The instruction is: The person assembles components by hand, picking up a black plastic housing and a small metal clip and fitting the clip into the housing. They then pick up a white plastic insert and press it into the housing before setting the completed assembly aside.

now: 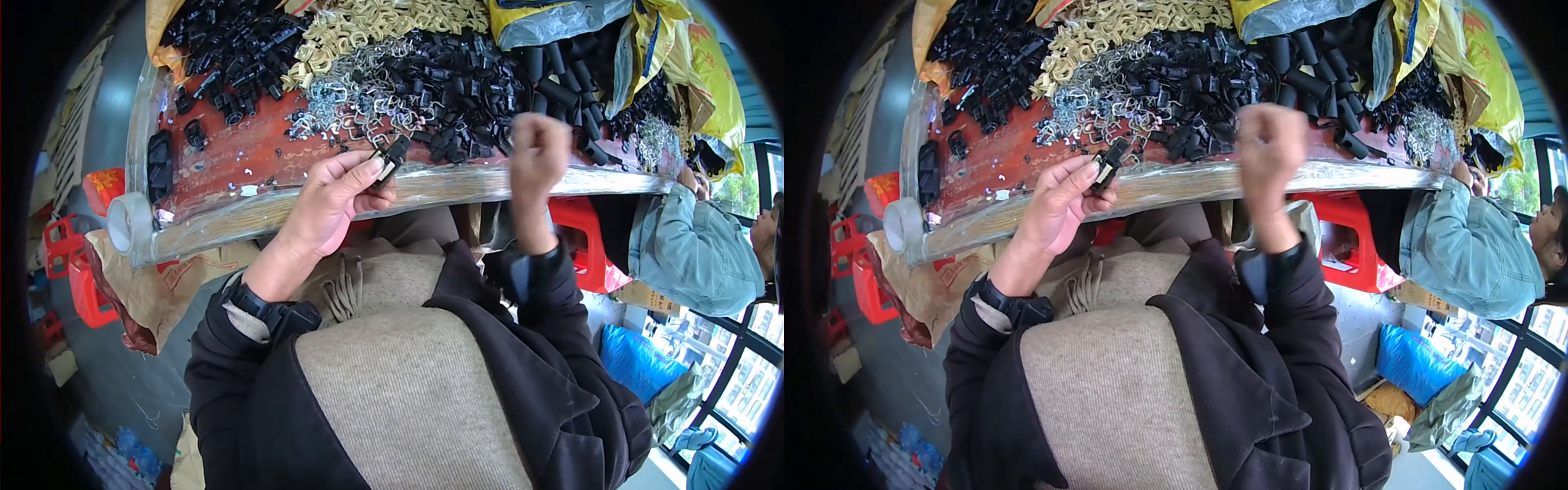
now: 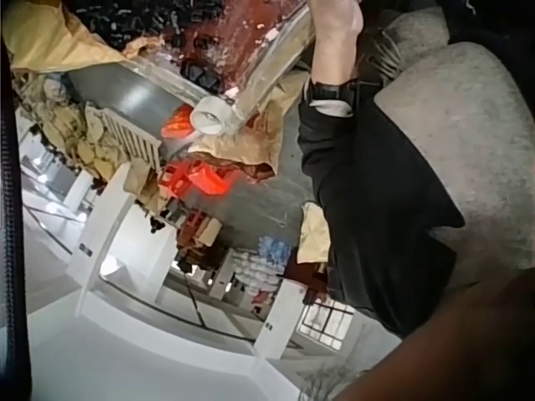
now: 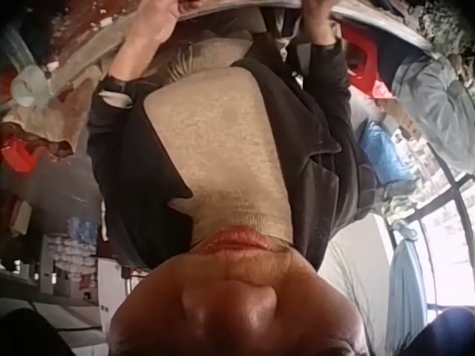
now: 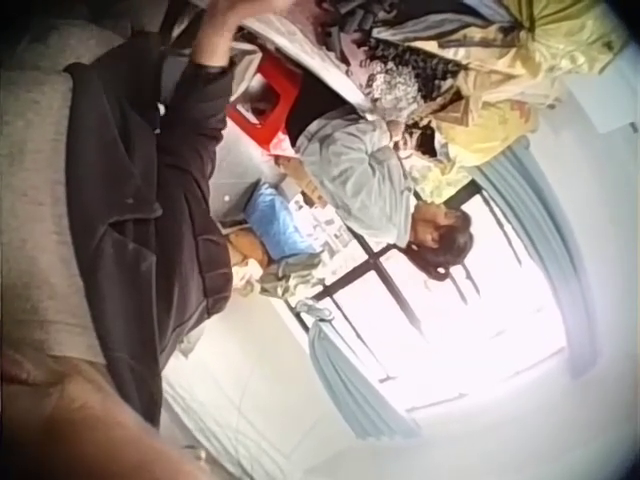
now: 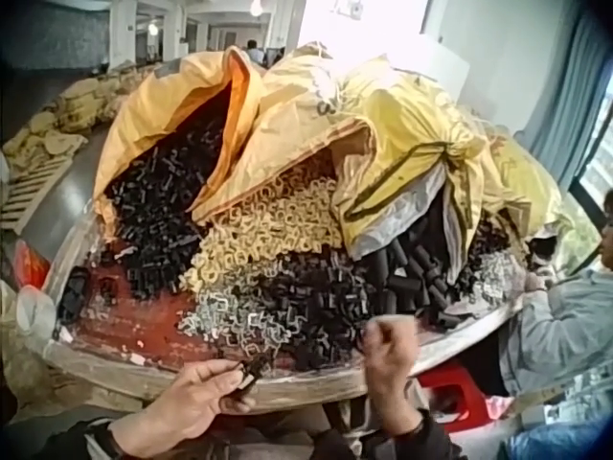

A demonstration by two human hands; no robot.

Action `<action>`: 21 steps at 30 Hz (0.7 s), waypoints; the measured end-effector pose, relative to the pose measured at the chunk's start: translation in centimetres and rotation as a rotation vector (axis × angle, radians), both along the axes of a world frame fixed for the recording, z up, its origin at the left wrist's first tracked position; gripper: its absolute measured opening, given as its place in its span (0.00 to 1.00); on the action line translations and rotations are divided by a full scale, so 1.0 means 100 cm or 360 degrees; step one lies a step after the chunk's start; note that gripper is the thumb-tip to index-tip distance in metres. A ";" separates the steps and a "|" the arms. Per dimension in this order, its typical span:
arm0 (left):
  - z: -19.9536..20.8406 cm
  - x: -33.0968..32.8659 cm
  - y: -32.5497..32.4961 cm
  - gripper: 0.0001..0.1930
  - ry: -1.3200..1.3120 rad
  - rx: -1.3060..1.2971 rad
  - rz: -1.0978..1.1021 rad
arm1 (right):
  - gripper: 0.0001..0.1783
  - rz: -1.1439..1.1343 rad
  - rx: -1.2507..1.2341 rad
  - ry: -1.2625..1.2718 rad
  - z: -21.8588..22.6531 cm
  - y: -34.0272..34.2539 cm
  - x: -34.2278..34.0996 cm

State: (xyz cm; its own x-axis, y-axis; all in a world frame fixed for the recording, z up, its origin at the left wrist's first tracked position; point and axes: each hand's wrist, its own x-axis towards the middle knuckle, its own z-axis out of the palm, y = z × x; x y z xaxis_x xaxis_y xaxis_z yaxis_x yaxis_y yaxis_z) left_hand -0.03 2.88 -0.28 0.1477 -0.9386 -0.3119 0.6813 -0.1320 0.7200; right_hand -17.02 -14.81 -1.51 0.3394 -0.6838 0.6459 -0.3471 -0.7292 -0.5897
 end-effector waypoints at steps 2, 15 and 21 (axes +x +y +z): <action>0.001 -0.002 0.000 0.10 -0.0035 0.0013 0.0021 | 0.12 -0.0519 0.0114 0.0262 -0.004 -0.047 -0.018; 0.003 0.006 0.000 0.16 0.0101 0.0128 0.0353 | 0.17 -0.0049 0.0140 0.0349 0.015 -0.027 0.001; 0.014 0.007 0.001 0.15 0.0065 0.0035 0.0237 | 0.21 0.1254 0.0342 0.0108 0.039 0.034 0.036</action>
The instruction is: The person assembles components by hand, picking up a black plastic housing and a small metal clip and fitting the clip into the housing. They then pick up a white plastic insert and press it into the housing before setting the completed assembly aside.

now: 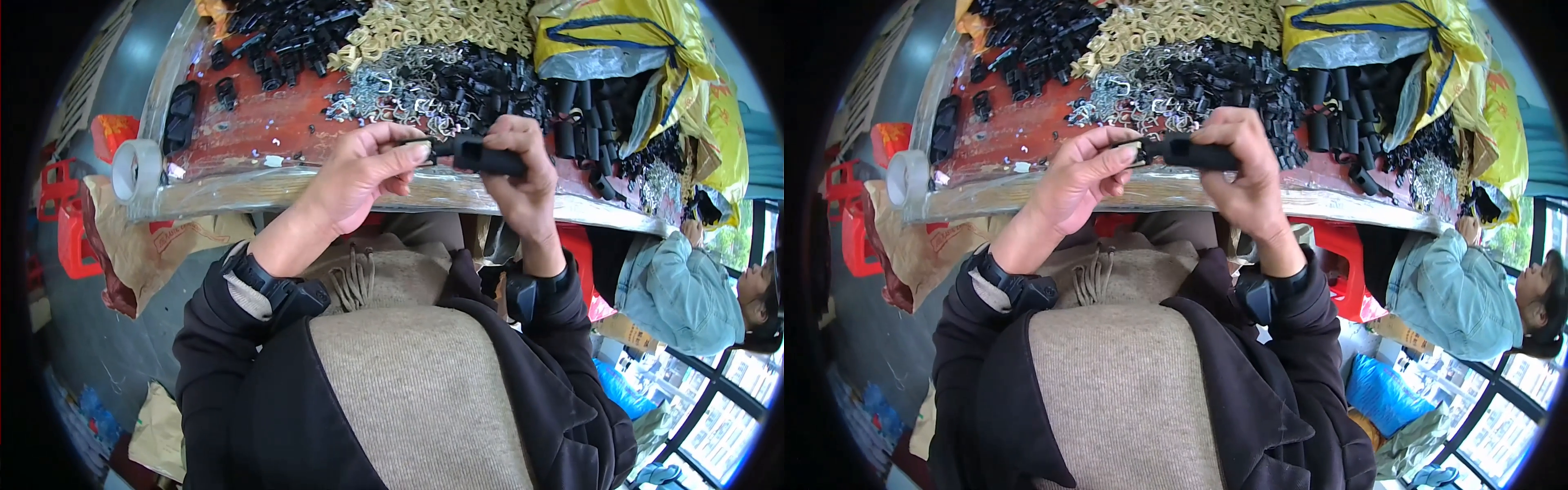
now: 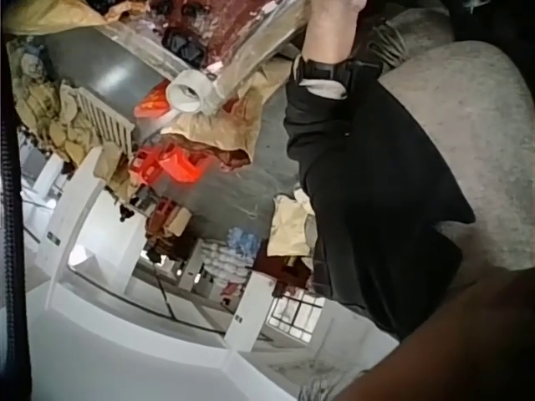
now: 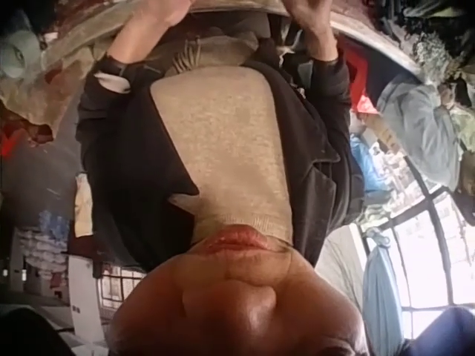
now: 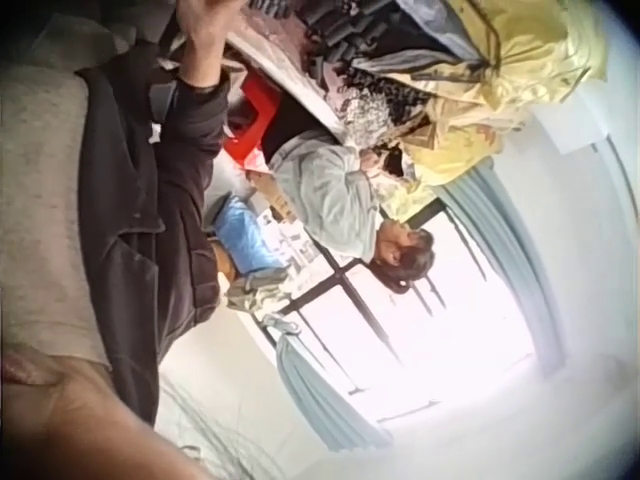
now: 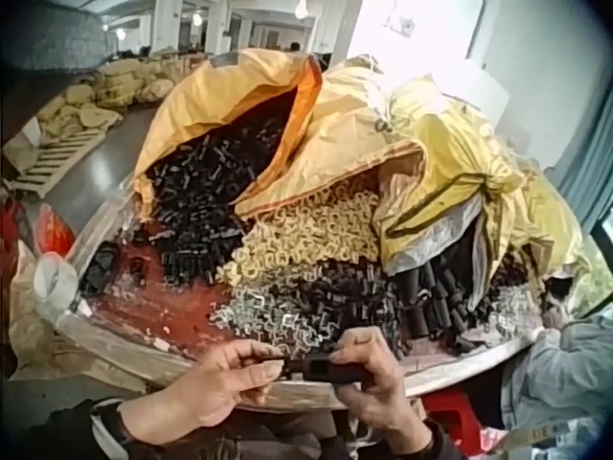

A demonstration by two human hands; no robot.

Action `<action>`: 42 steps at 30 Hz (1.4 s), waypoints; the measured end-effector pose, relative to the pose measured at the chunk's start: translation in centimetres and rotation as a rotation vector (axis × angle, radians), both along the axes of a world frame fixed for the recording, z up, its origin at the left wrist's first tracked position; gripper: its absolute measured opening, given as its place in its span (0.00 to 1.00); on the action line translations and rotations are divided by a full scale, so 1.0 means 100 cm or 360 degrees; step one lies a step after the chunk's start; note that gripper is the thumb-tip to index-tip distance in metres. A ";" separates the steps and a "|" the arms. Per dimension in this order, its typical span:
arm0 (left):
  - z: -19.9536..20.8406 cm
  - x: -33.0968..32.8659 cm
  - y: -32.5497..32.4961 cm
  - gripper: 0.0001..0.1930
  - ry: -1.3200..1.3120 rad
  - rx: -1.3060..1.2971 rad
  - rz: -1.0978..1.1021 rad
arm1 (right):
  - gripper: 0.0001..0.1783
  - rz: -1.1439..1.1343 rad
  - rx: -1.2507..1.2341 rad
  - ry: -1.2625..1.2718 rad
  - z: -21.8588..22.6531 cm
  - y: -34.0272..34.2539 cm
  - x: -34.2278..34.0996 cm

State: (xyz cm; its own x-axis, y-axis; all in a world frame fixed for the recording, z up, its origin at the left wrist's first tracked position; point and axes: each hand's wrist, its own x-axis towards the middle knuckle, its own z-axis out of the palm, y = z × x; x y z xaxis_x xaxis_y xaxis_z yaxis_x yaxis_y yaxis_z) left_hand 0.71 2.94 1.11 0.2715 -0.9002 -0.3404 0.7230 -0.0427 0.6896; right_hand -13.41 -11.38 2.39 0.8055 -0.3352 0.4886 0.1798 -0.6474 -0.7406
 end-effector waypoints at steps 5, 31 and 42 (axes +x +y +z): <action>0.003 0.002 0.007 0.12 -0.0135 0.0023 -0.0101 | 0.21 0.0069 0.0151 -0.0019 -0.008 0.020 0.010; 0.009 0.001 -0.004 0.30 -0.0627 0.0075 -0.0242 | 0.43 0.0545 -0.0035 0.0425 0.004 0.017 0.004; -0.001 0.010 0.010 0.33 -0.0532 0.0047 -0.0357 | 0.37 0.0172 0.0394 0.0273 0.016 0.006 -0.037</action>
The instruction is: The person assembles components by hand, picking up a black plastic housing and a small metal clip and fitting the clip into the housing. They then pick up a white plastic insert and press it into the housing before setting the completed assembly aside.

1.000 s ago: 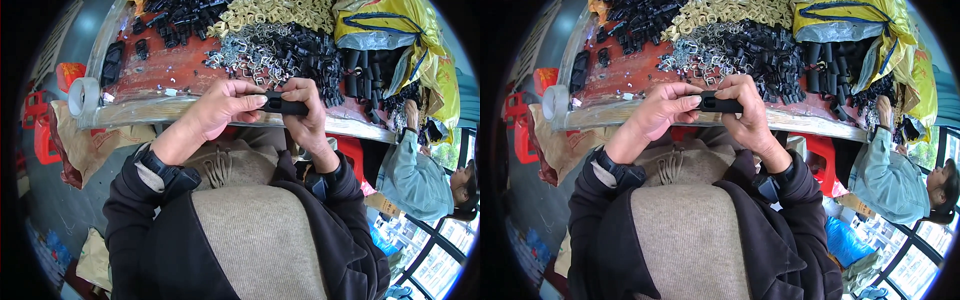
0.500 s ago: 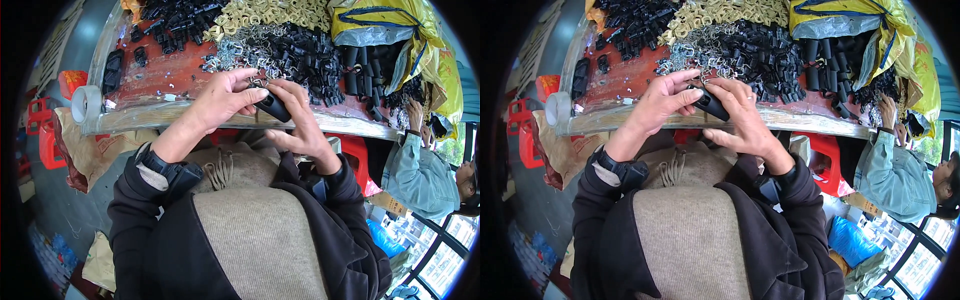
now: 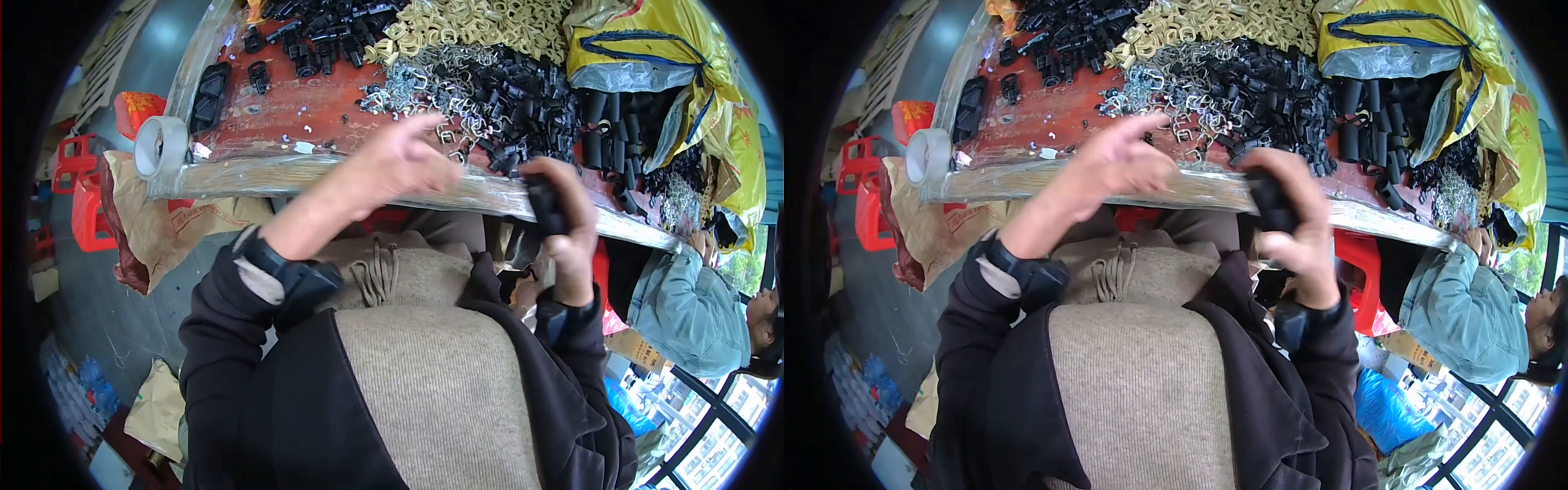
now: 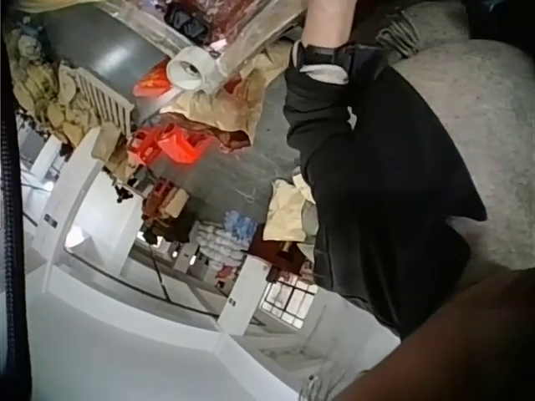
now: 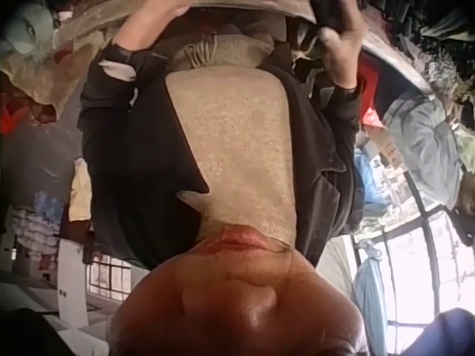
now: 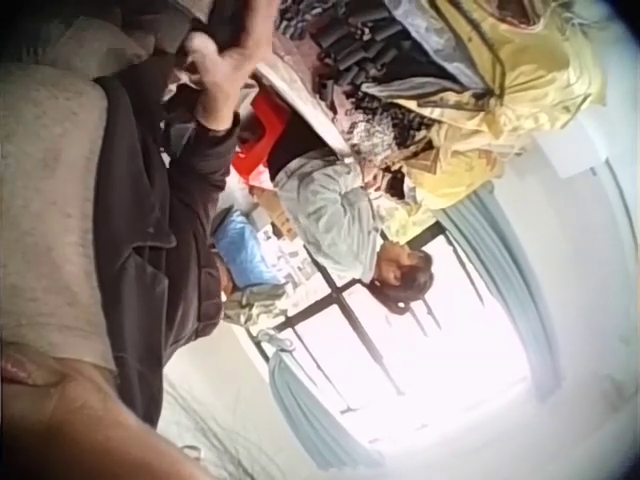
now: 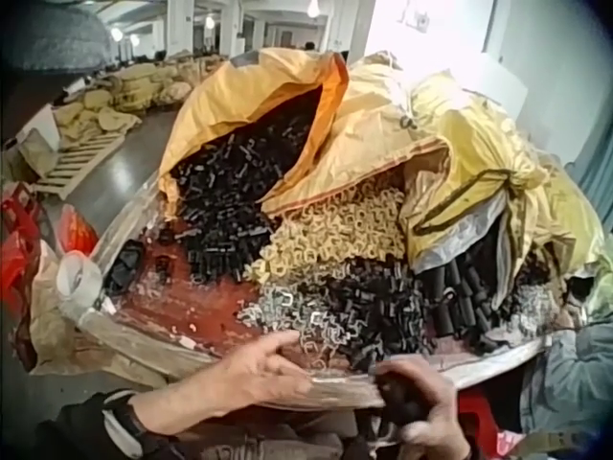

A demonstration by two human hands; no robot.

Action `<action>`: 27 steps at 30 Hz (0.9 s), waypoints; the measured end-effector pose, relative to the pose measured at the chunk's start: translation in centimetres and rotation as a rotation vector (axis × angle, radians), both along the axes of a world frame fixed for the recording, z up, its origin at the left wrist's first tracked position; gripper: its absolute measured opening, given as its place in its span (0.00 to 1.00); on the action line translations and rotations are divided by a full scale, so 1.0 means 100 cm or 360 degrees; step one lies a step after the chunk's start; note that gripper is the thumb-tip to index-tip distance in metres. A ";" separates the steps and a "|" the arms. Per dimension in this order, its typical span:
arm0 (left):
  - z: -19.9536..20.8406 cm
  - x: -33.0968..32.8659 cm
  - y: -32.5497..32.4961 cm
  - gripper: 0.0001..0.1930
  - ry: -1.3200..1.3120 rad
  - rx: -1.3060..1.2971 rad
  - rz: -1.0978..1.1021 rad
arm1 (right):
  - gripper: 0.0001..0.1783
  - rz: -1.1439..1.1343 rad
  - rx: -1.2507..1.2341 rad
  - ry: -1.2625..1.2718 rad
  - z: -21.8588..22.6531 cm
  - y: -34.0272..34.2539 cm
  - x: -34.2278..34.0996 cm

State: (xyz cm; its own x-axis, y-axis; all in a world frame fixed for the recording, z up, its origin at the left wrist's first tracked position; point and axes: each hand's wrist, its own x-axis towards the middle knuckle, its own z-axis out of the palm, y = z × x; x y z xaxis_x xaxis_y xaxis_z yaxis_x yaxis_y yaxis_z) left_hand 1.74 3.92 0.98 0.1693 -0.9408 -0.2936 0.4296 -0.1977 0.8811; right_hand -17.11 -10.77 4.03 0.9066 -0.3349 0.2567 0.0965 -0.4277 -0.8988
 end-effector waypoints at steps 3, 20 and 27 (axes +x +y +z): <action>-0.012 0.046 0.020 0.32 -0.0474 -0.0074 0.0514 | 0.40 -0.0785 0.0105 -0.0018 -0.014 -0.016 -0.054; -0.050 0.158 0.066 0.15 -0.3057 0.0763 0.0522 | 0.08 -0.1220 -0.1012 0.1036 -0.085 -0.033 -0.150; -0.043 0.146 0.057 0.13 -0.2725 0.0512 0.0508 | 0.04 -0.0493 -0.0768 0.0287 -0.040 -0.031 0.011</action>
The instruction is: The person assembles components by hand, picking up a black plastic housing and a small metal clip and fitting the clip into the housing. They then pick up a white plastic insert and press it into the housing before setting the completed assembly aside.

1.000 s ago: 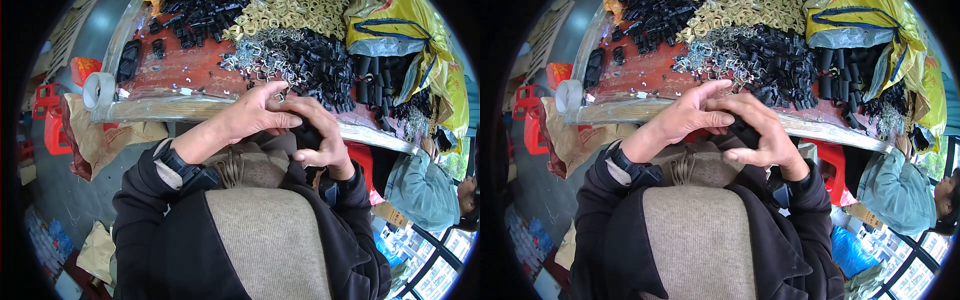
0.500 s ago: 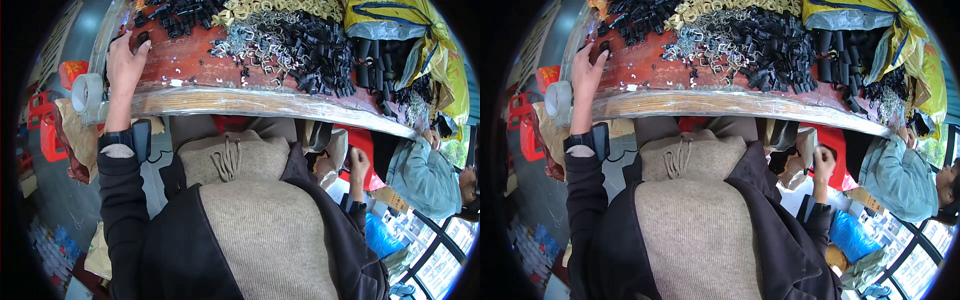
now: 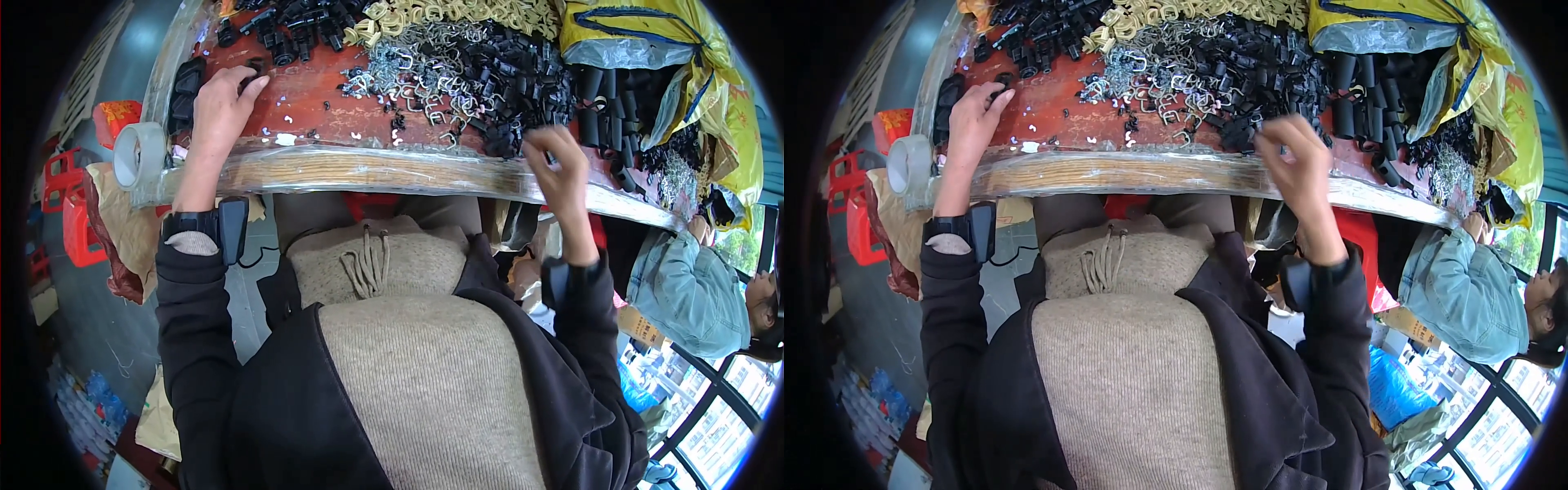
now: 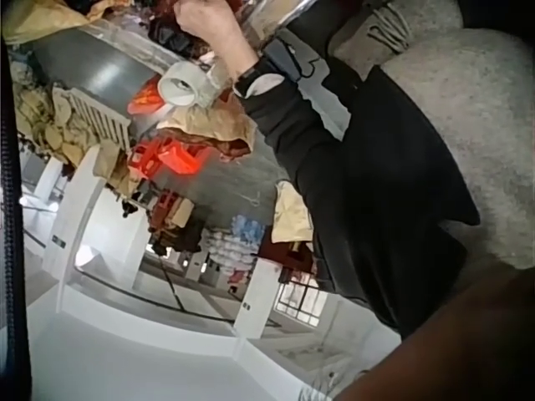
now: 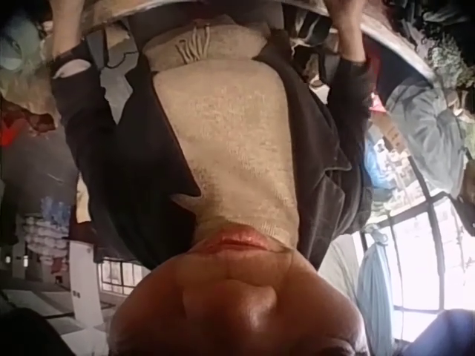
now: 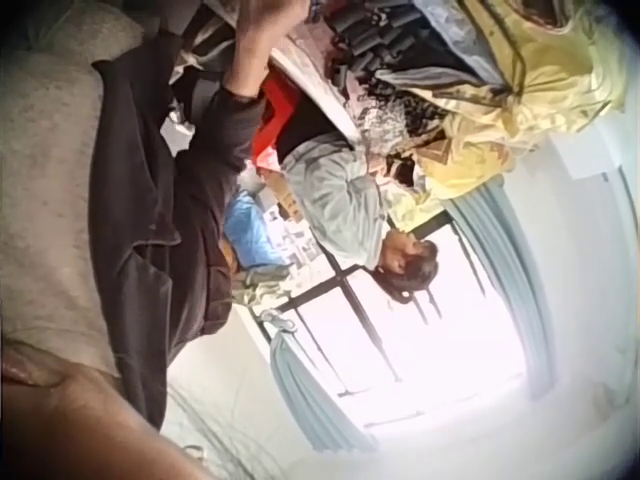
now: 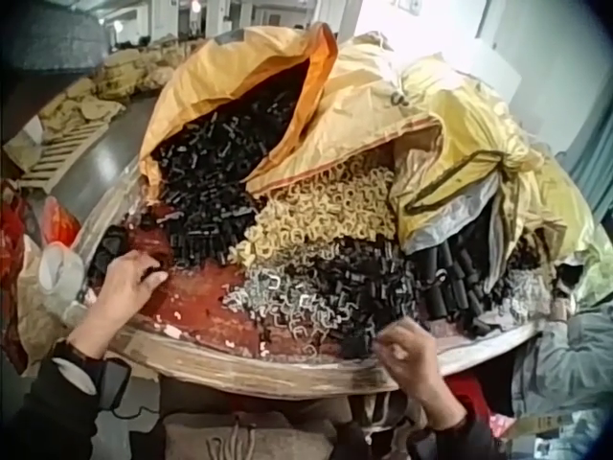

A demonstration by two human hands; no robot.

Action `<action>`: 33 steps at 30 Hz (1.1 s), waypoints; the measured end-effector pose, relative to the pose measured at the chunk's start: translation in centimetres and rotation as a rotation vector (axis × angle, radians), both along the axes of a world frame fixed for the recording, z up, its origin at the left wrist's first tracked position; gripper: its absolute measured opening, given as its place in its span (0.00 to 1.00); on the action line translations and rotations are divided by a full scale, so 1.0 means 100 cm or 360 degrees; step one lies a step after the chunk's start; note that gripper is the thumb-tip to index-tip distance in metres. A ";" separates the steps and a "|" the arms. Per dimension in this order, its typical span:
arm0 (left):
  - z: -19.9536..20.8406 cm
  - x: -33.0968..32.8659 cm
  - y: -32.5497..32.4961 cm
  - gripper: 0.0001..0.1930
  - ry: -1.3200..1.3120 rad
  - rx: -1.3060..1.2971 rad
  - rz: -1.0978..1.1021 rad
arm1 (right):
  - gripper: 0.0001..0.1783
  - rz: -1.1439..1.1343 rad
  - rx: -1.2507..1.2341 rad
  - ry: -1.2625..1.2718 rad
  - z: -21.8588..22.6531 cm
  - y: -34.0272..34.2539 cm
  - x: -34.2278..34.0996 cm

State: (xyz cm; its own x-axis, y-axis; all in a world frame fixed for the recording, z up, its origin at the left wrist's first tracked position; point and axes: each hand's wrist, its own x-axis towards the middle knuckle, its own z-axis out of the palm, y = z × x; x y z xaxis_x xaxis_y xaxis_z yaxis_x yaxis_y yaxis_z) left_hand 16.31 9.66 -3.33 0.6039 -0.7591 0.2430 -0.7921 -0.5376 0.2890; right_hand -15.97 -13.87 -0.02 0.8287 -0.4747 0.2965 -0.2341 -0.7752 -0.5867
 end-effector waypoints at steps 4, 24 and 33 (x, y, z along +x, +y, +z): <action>0.008 -0.018 0.000 0.11 0.1185 -0.0421 -0.0013 | 0.05 0.0399 -0.0138 -0.0046 -0.010 0.006 0.080; 0.020 -0.091 -0.019 0.13 0.2851 -0.0944 -0.0219 | 0.04 0.0341 -0.0383 0.0354 -0.038 0.017 0.127; 0.009 -0.113 -0.038 0.17 0.2901 -0.1182 -0.0292 | 0.05 0.0422 -0.0030 -0.0090 -0.029 0.024 0.100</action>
State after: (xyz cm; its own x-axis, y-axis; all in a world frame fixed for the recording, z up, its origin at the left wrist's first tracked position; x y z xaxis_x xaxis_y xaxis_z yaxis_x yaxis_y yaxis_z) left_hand 5.04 5.89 -2.39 0.4000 -0.8891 -0.2225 0.6298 0.0903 0.7715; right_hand -5.92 -11.51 -2.87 0.9052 -0.2373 0.3525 0.0111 -0.8161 -0.5778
